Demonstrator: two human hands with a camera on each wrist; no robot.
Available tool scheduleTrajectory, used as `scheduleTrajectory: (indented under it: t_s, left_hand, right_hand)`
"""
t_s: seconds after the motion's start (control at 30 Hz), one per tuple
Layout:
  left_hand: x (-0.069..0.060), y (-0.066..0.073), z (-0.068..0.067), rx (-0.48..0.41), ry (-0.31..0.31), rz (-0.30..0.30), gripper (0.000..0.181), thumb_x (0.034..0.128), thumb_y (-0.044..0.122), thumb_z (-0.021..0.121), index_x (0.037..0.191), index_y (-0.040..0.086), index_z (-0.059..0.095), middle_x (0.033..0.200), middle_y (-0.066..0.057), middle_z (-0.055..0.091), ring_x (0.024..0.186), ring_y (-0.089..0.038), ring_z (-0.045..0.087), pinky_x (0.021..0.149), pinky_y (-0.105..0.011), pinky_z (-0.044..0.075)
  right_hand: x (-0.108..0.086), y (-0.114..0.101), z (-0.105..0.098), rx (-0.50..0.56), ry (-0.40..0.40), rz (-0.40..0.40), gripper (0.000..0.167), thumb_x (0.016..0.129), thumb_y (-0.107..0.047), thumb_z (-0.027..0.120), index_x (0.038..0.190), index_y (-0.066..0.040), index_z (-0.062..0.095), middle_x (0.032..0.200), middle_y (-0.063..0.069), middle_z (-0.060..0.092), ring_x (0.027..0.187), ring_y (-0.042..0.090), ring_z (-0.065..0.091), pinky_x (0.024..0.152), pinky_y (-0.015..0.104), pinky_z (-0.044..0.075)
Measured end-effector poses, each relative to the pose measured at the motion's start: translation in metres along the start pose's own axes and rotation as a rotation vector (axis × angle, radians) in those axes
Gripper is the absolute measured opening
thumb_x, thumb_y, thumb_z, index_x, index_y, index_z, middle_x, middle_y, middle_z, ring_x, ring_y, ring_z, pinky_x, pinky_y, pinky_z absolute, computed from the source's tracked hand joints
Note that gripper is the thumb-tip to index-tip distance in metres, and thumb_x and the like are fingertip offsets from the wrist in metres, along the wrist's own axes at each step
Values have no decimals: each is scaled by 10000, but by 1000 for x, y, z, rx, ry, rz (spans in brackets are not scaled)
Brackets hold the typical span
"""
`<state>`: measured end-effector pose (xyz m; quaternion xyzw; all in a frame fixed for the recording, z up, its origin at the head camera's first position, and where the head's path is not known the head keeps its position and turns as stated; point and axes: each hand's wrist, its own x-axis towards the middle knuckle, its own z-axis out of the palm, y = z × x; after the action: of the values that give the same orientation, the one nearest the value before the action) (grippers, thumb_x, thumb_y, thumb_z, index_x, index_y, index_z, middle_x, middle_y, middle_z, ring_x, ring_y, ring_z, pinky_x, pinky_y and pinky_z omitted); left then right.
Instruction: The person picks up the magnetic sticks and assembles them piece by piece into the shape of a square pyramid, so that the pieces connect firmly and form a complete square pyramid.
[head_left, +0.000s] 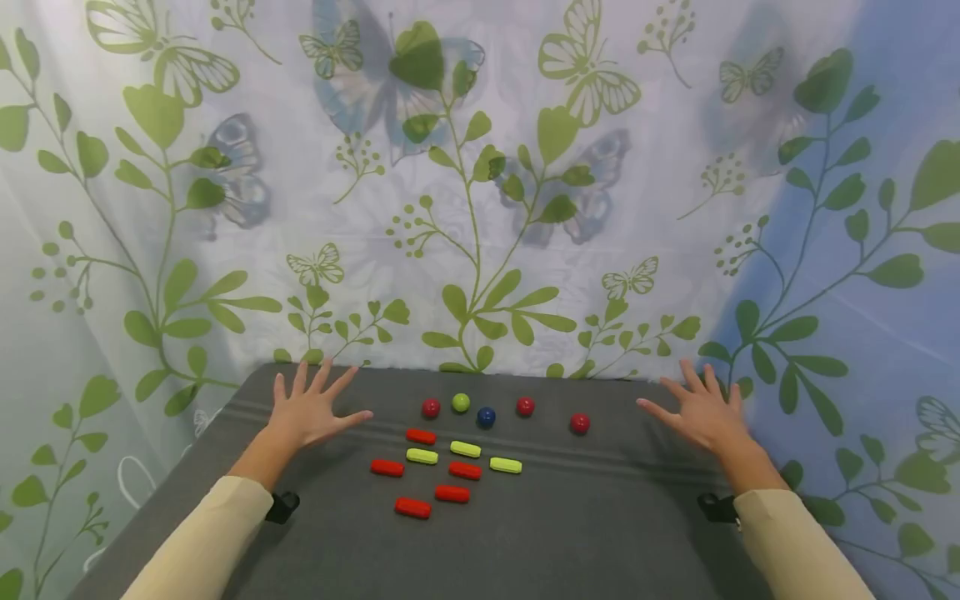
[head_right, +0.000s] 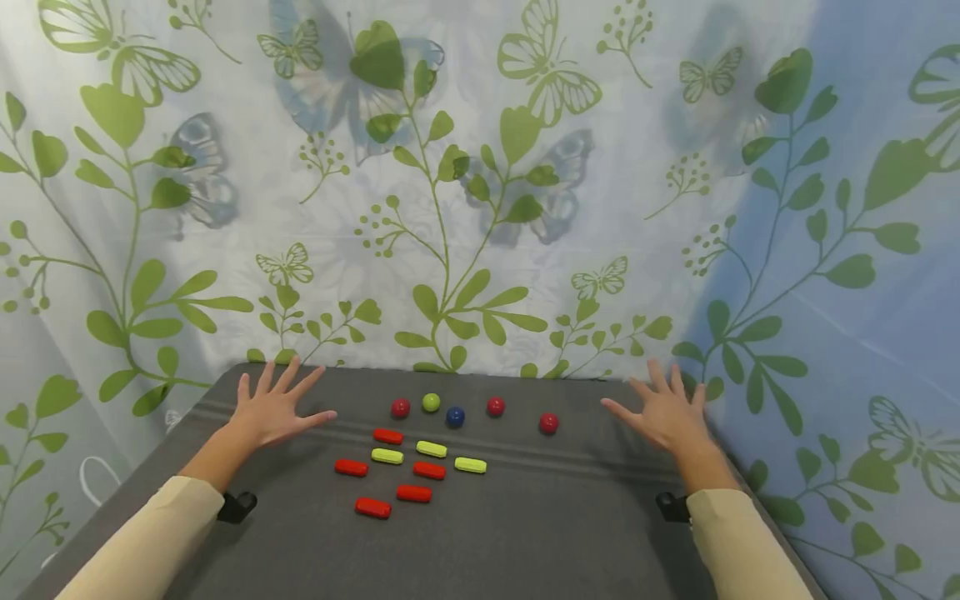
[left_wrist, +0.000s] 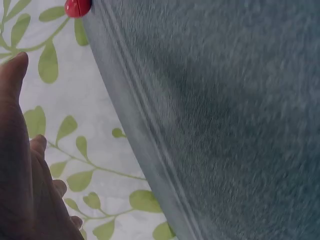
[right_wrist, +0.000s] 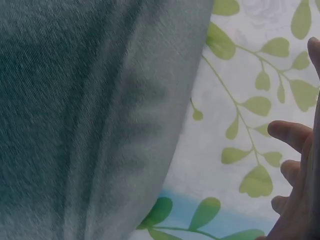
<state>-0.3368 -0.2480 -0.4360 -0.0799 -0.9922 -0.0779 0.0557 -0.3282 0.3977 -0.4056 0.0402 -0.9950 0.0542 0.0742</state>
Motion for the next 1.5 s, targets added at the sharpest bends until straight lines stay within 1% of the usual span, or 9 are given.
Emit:
scheduleTrajectory:
  t_s: [0.2, 0.33, 0.6, 0.73, 0.9, 1.07, 1.2, 1.37, 1.5]
  left_hand:
    - [-9, 8, 13, 3, 20, 11, 995, 851, 870, 461, 1636, 300, 244, 1722, -183, 69, 1530, -577, 65, 1152, -787, -40]
    - [-17, 17, 19, 3, 38, 20, 987, 851, 864, 473, 1632, 300, 259, 1718, -184, 105, 1528, -575, 89, 1159, -784, -4]
    - [-36, 40, 27, -14, 95, 80, 960, 845, 821, 551, 1613, 292, 322, 1708, -187, 163, 1536, -560, 99, 1166, -777, 36]
    - [-46, 53, 30, -43, 92, 126, 939, 851, 797, 576, 1607, 294, 339, 1702, -180, 197, 1539, -545, 125, 1163, -778, 84]
    - [-56, 69, 31, -116, 38, 196, 901, 877, 712, 633, 1613, 294, 325, 1704, -172, 200, 1537, -542, 149, 1154, -783, 136]
    - [-64, 86, 31, -258, -57, 256, 841, 904, 591, 697, 1603, 269, 355, 1697, -167, 228, 1526, -539, 196, 1137, -785, 183]
    - [-71, 97, 30, -346, -113, 321, 756, 918, 449, 750, 1563, 216, 432, 1676, -177, 269, 1507, -540, 238, 1102, -800, 226]
    - [-75, 106, 29, -381, -142, 400, 606, 916, 318, 779, 1447, 117, 567, 1556, -198, 437, 1417, -486, 395, 1024, -764, 353]
    - [-76, 108, 30, -410, -174, 430, 528, 921, 276, 776, 1383, 79, 616, 1413, -137, 560, 1294, -377, 514, 1006, -653, 435]
  right_hand:
    - [-3, -6, 14, 28, 13, -22, 934, 922, -805, 438, 1572, -135, 410, 1712, 222, 48, 1528, 570, -10, 1077, 843, -55]
    - [-7, -13, 22, 47, 33, -43, 912, 927, -782, 467, 1573, -141, 409, 1719, 202, 53, 1533, 563, 1, 1089, 836, -29]
    - [-14, -38, 38, 77, 107, -137, 842, 933, -707, 561, 1557, -154, 445, 1720, 177, 112, 1547, 520, 102, 1112, 818, 71]
    - [-15, -50, 48, 107, 147, -193, 783, 937, -646, 615, 1537, -162, 479, 1703, 186, 185, 1535, 507, 174, 1121, 793, 151]
    - [-8, -60, 59, 151, 215, -274, 688, 945, -515, 688, 1492, -128, 533, 1658, 223, 282, 1499, 524, 254, 1080, 779, 284]
    - [-3, -71, 70, 281, 156, -283, 670, 951, -449, 712, 1487, -92, 530, 1654, 252, 267, 1502, 542, 223, 1109, 755, 285]
    - [0, -80, 76, 332, 121, -270, 667, 937, -422, 737, 1474, -80, 541, 1648, 263, 267, 1501, 553, 210, 1113, 758, 278]
    - [3, -86, 83, 375, 90, -242, 666, 936, -408, 743, 1474, -74, 536, 1634, 267, 291, 1475, 548, 263, 1083, 755, 320]
    - [5, -92, 85, 413, 67, -223, 648, 945, -413, 731, 1464, -73, 544, 1616, 264, 333, 1462, 532, 318, 1084, 734, 342]
